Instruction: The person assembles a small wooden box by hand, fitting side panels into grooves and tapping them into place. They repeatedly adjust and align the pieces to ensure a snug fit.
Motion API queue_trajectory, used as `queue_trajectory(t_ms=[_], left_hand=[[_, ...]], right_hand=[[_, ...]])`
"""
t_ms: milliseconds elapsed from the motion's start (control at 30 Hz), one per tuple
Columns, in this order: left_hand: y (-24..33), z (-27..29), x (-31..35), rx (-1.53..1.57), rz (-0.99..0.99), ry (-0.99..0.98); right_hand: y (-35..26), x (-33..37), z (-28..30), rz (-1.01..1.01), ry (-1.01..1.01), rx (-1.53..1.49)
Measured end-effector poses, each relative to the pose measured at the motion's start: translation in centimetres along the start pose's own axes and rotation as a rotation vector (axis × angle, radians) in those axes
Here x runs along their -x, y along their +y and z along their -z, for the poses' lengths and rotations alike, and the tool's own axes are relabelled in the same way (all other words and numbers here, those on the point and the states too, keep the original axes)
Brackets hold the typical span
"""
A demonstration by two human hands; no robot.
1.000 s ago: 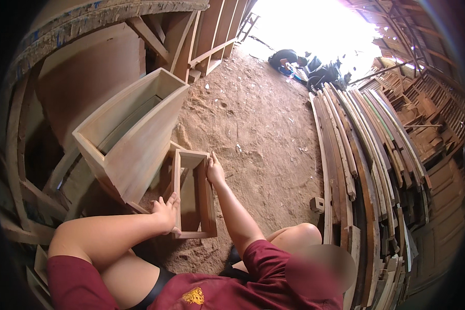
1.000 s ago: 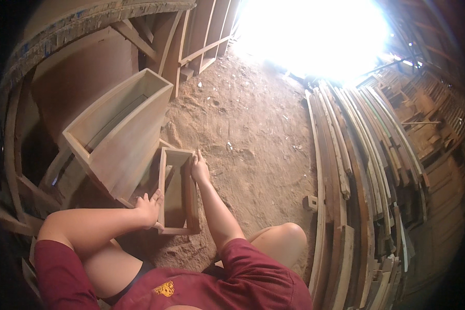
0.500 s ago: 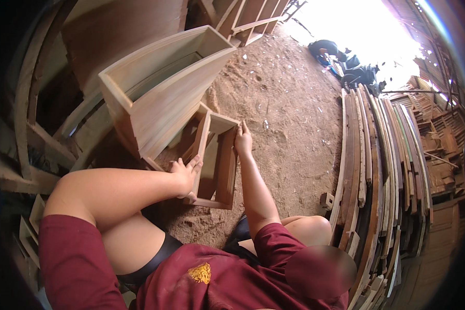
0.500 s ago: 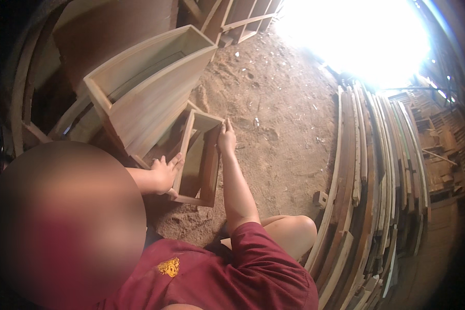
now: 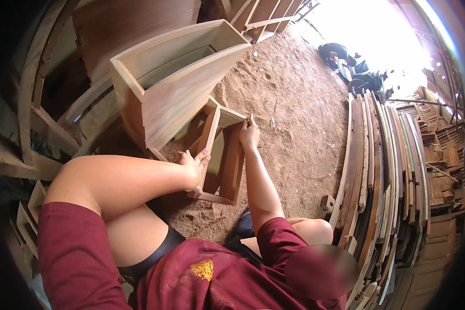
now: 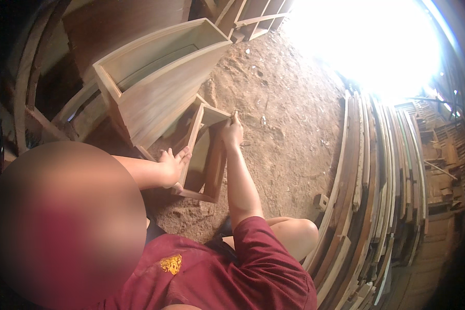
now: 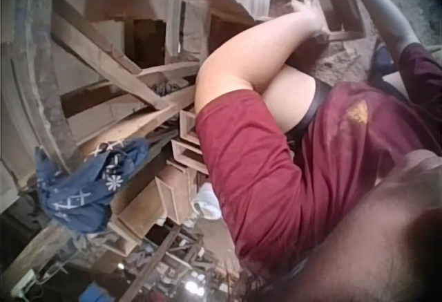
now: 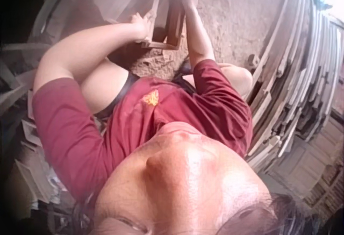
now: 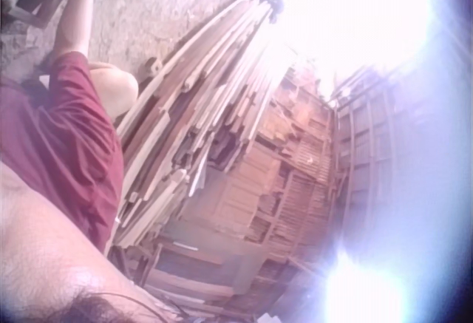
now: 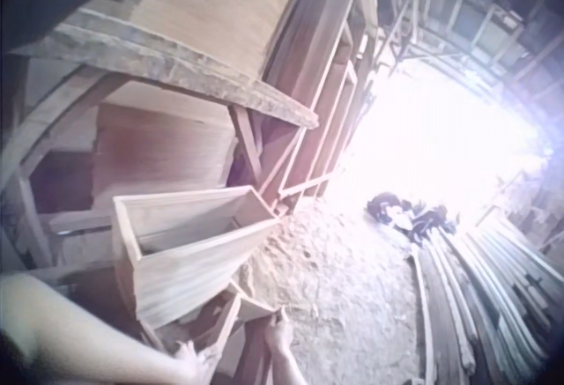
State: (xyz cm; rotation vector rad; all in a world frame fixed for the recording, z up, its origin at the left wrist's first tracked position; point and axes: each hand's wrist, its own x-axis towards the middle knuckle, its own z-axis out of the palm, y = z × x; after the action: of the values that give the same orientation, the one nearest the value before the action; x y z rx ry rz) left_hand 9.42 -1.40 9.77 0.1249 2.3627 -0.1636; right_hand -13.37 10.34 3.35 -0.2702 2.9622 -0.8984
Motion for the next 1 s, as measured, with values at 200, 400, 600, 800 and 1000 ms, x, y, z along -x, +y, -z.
queue_trajectory(t_ms=[200,400,600,800,1000], left_hand=[[-0.1,-0.3,-0.1,-0.044,-0.017,-0.019],[-0.1,0.0,0.2,-0.018,-0.015,0.01],[-0.3,0.2,0.8,-0.048,-0.033,-0.023],[-0.1,0.4,0.2,-0.052,-0.039,-0.025],[-0.2,0.6,0.6,-0.046,-0.045,-0.033]], right_hand=[[0.0,-0.1,0.0,-0.016,0.134,-0.164],[1.5,-0.6,-0.9,0.114,0.122,-0.072],[0.0,0.1,-0.1,-0.064,0.021,-0.246],[1.2,0.3,-0.5,0.051,0.186,-0.063],[2.2,1.1,-0.5,0.065,0.242,-0.104]])
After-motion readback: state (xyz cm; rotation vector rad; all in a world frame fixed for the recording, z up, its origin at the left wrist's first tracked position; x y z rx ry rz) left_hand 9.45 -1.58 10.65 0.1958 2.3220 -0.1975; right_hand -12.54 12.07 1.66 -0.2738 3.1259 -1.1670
